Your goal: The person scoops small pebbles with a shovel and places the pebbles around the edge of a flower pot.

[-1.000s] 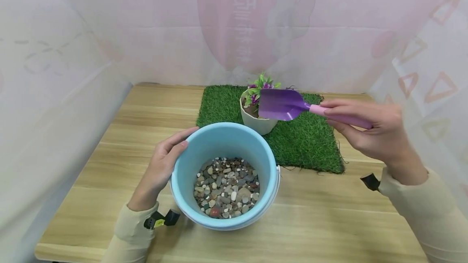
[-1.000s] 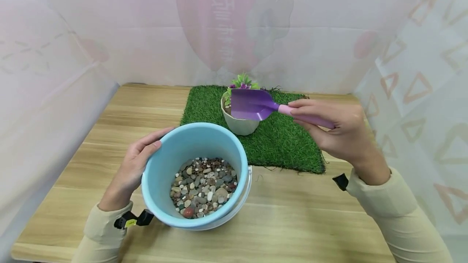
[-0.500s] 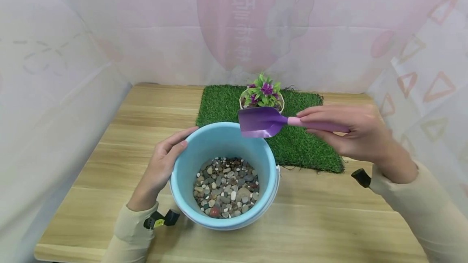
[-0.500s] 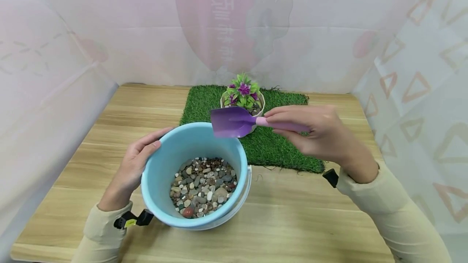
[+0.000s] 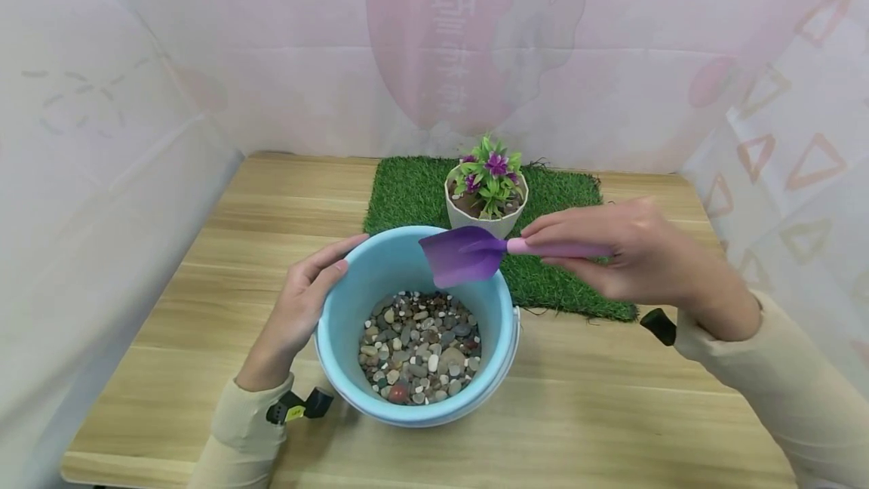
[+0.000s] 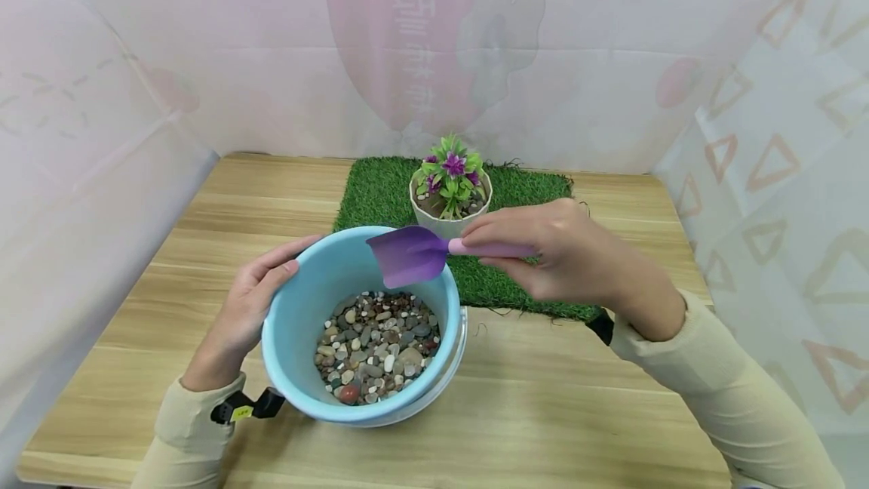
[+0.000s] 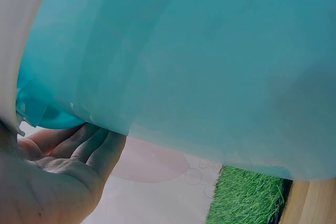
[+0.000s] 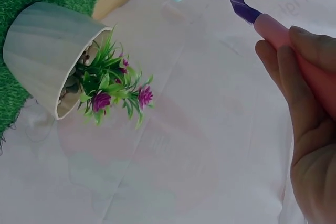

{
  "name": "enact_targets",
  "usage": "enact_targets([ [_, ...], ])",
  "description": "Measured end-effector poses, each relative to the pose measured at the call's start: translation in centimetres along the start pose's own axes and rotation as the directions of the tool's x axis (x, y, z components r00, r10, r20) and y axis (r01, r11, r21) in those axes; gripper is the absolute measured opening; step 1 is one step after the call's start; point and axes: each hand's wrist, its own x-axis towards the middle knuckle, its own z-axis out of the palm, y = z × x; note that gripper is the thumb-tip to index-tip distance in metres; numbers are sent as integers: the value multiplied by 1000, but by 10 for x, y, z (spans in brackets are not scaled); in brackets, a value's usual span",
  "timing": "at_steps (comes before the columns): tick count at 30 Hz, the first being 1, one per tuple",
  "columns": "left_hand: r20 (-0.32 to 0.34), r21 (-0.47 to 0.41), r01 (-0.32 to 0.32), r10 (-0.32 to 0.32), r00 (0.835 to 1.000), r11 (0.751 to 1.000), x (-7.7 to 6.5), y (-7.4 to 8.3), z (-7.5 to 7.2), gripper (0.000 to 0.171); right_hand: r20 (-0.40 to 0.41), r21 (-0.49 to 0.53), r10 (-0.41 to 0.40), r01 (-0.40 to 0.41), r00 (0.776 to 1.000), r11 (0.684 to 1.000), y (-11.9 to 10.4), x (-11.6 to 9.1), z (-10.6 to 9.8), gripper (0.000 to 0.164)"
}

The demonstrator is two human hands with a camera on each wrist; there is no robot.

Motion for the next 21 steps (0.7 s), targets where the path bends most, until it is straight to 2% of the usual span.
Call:
enact_targets([
  [5, 1, 2, 2, -2, 1000, 1000, 0, 1, 0, 44, 82, 13, 28, -29, 996, 999, 0, 3, 3, 26],
  [12, -6, -10, -3, 3, 1000, 1000, 0, 1, 1, 44, 155, 49, 49, -57, 987, 997, 0, 11, 13, 43],
  [16, -8, -3, -6, 6, 1000, 1000, 0, 2, 1, 44, 222, 78, 99, -119, 970, 990, -1, 17, 19, 36],
  [21, -11, 6, 2, -2, 1000, 1000, -1, 2, 1, 43, 309, 100, 157, -196, 938, 976, -3, 24, 25, 22],
])
